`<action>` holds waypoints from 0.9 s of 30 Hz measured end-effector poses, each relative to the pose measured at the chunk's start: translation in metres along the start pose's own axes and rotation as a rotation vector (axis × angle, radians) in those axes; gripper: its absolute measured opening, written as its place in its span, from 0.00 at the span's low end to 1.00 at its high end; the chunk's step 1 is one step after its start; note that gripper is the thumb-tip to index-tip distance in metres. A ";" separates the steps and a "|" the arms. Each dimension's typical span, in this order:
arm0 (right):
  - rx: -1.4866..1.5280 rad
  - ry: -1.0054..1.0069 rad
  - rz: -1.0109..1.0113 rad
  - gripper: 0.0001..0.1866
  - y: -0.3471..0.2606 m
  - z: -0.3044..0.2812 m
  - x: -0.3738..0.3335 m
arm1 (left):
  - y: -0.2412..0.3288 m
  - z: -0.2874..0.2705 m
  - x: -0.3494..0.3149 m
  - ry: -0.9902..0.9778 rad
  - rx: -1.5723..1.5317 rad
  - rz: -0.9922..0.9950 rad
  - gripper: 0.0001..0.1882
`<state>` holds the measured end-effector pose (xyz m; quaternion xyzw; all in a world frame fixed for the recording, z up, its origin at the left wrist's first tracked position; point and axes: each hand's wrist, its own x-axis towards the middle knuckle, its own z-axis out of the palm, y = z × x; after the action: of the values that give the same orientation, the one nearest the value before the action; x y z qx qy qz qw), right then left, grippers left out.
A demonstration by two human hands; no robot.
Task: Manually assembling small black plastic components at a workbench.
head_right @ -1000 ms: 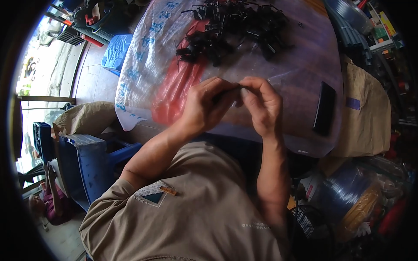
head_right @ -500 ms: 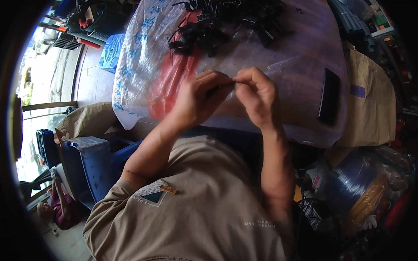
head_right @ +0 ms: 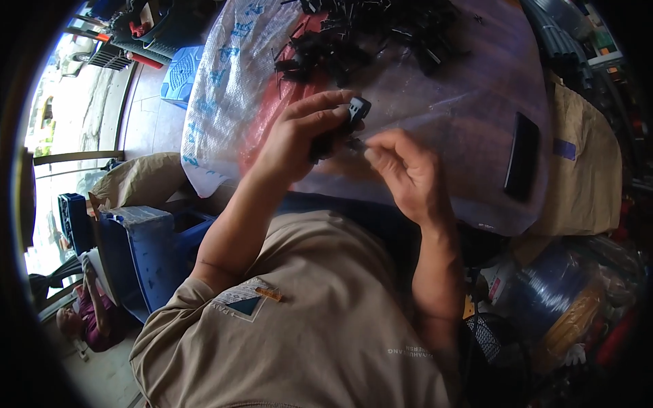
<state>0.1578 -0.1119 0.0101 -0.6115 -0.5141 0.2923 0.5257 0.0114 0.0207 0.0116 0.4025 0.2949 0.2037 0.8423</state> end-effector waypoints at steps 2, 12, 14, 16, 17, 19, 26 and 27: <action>0.021 0.047 0.031 0.06 0.001 0.000 0.004 | 0.000 0.001 -0.003 -0.013 -0.027 -0.003 0.19; 0.075 -0.187 0.158 0.04 -0.007 -0.006 0.024 | 0.004 -0.020 -0.013 -0.326 0.874 0.571 0.22; 0.087 -0.266 0.203 0.04 -0.009 -0.006 0.027 | 0.004 -0.022 -0.014 -0.313 0.913 0.541 0.23; 0.098 -0.280 0.217 0.04 -0.016 0.001 0.034 | 0.006 -0.025 -0.019 -0.278 0.901 0.580 0.22; 0.064 -0.314 0.185 0.03 -0.020 0.004 0.039 | 0.007 -0.027 -0.021 -0.256 0.910 0.564 0.22; 0.067 -0.367 0.195 0.03 -0.019 0.011 0.047 | 0.009 -0.032 -0.023 -0.224 0.916 0.551 0.22; 0.027 -0.469 0.263 0.04 -0.034 0.033 0.083 | 0.021 -0.045 -0.031 -0.064 0.455 0.295 0.22; 0.043 -0.479 0.248 0.05 -0.034 0.036 0.088 | 0.024 -0.050 -0.030 -0.052 0.459 0.268 0.22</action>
<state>0.1406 -0.0199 0.0485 -0.5720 -0.5386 0.5018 0.3619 -0.0460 0.0453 0.0158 0.6237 0.2558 0.2308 0.7016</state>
